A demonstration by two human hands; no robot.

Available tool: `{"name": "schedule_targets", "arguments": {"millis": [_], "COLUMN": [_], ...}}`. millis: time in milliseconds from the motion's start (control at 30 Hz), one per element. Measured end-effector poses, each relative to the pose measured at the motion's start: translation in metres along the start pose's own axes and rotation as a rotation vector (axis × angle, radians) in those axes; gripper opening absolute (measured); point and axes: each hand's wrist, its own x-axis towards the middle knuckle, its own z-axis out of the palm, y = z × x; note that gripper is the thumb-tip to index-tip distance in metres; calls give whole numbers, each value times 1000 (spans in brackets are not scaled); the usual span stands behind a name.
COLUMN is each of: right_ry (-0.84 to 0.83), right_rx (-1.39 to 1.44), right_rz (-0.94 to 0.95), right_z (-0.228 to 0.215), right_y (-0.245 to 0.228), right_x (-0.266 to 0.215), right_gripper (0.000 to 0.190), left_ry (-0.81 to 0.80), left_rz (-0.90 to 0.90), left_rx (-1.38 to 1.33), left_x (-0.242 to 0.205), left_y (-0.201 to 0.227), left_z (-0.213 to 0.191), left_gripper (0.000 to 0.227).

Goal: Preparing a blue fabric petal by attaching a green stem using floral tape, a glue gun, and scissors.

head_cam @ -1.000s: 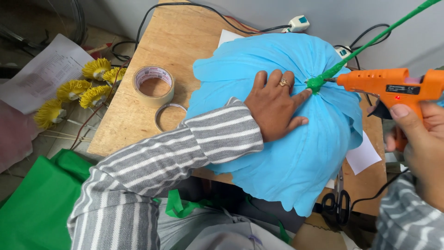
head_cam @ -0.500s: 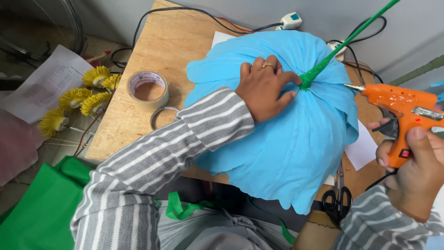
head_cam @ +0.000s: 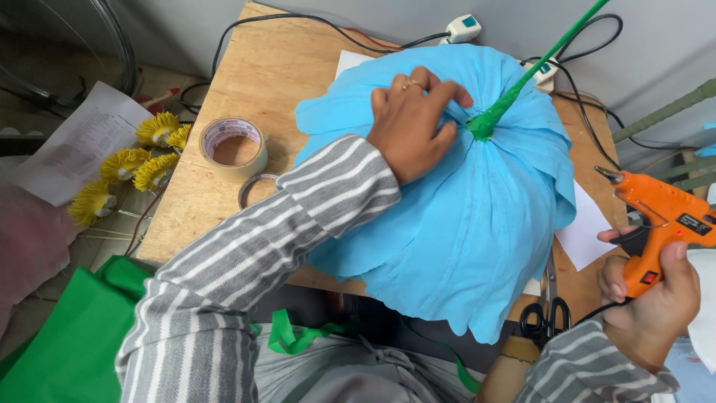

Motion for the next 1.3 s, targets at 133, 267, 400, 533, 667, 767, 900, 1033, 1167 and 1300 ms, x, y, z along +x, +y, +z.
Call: {"name": "schedule_targets", "arguments": {"millis": [133,267,400,533,667,767,900,1033,1167,1300], "right_ry": [-22,-7,44,49,45,79,74,-7,1,1], "right_rx": [52,64,93,129,158,132,171,222,236,272], "right_rz": [30,82,71,83,85,93,92,93,77,77], "right_z": [-15,-20,-24,-26,-38,-36,-44,-53,-51,-48], "right_y": [8,8,11,13,22,19,25,32,34,35], "right_x": [3,0,-2,-5,-4,-6,-4,-1,-1,-1], "right_gripper": [60,61,56,52,54,53,52,52,51,50], "left_ry": [139,19,-9,58,71,-116,-242,-332,-371,-291], "left_rz": [113,123,149,145,54,-11,-25,-70,-117,-123], "left_rx": [18,68,146,206,180,154,171,155,161,126], "left_x": [0,0,3,9,29,47,61,64,69,70], "left_y": [5,-5,-9,-7,-7,-8,-11,-6,-1,-10], "left_z": [-14,0,12,12,9,10,18,15,11,15], "left_gripper": [33,35,32,18,26,25,24,22,20,17]}}
